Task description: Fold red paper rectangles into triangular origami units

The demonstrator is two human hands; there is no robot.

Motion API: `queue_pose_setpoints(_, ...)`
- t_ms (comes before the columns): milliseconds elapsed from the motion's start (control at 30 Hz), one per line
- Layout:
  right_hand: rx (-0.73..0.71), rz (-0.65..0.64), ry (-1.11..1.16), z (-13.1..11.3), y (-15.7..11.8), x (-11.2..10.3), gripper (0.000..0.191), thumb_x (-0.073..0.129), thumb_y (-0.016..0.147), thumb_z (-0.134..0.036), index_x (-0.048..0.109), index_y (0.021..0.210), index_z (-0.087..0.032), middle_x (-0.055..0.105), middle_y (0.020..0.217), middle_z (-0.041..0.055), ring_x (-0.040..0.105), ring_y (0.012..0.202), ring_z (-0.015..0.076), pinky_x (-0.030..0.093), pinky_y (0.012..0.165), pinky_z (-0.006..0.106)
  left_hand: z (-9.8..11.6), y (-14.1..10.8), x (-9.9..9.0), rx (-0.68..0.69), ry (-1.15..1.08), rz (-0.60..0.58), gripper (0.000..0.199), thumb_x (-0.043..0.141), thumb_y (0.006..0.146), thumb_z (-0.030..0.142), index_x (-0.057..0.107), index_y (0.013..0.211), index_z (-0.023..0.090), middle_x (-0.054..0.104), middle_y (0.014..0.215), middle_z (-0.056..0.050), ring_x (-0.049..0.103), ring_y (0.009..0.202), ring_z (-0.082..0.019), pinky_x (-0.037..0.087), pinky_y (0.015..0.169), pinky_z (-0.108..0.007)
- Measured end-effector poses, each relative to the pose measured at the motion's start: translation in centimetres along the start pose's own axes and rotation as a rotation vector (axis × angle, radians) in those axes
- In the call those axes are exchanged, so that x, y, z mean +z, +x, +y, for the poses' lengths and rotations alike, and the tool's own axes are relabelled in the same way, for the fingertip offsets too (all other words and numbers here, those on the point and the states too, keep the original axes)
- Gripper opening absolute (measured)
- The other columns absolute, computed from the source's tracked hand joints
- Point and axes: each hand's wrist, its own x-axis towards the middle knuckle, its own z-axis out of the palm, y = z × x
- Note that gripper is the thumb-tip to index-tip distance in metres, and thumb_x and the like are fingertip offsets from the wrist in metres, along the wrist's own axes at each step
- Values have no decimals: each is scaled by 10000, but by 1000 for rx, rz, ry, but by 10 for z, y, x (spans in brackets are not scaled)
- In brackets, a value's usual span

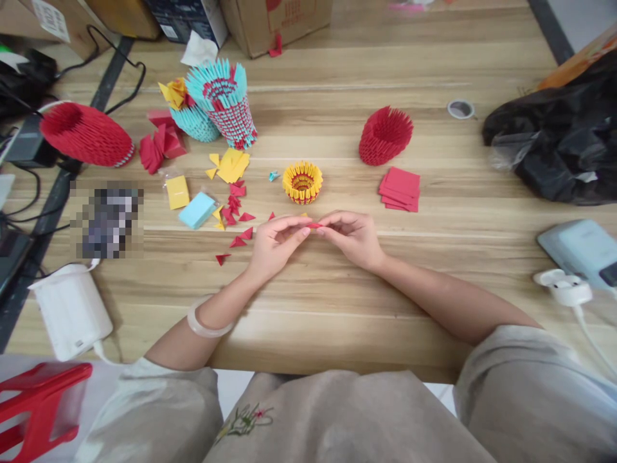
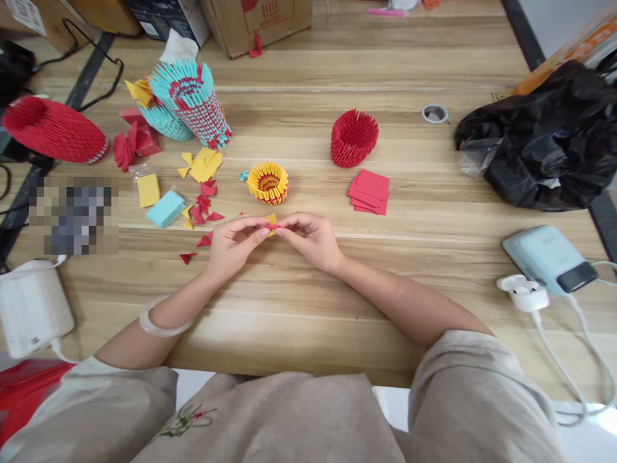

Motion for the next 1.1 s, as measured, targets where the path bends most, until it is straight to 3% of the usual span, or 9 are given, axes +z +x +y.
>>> queue_pose_setpoints(233, -152, 7, -40, -1, -2, -2, 127, 719, 753, -331, 687, 755, -207, 687, 755, 29, 621, 708, 141, 511, 680, 294, -2, -3, -1, 103, 143, -52, 116, 673, 780, 254, 719, 861, 184, 717, 852, -57, 656, 787, -164, 530, 734, -281)
queue_pose_setpoints(400, -121, -33, 5, -2, 1, -3, 180, 735, 734, -386, 692, 744, -212, 694, 760, 31, 630, 709, 145, 519, 681, 295, -2, -4, -3, 188, 257, -31, 97, 661, 790, 244, 706, 849, 183, 718, 833, -52, 655, 765, -162, 513, 744, -280)
queue_pose_setpoints(633, -185, -95, -161, -1, 4, -7, 200, 690, 780, -393, 716, 784, -194, 711, 786, 57, 634, 718, 152, 510, 676, 302, 4, -3, -4, 366, 505, -39, 76, 617, 815, 187, 684, 819, 153, 724, 809, -55, 668, 753, -146, 515, 725, -251)
queue_pose_setpoints(733, -132, -95, -163, 1, 5, -10, 227, 679, 786, -400, 720, 773, -177, 712, 766, 58, 629, 688, 145, 507, 660, 286, 4, -3, -3, 392, 537, -30, 84, 643, 799, 208, 692, 838, 152, 731, 836, -61, 676, 767, -150, 524, 733, -254)
queue_pose_setpoints(967, -11, -227, -10, 8, 14, -11, 279, 699, 743, -435, 738, 799, -164, 728, 785, 47, 654, 721, 157, 537, 700, 291, -7, -1, -7, 162, 390, -23, 157, 647, 797, 311, 705, 829, 169, 732, 831, -60, 669, 756, -163, 520, 740, -277)
queue_pose_setpoints(1033, -53, -217, -110, 1, 22, -22, 292, 658, 779, -434, 741, 864, -167, 728, 796, 43, 652, 724, 159, 534, 701, 293, -9, 2, -11, 109, 429, 7, 191, 627, 806, 340, 703, 832, 167, 730, 825, -56, 660, 738, -160, 509, 713, -270)
queue_pose_setpoints(1100, -104, -128, -337, -11, 34, -44, 287, 624, 815, -398, 734, 937, -163, 730, 845, 56, 654, 744, 172, 522, 715, 300, -10, 6, -17, 71, 454, 73, 225, 606, 810, 361, 701, 848, 160, 729, 822, -56, 654, 720, -159, 500, 665, -258)
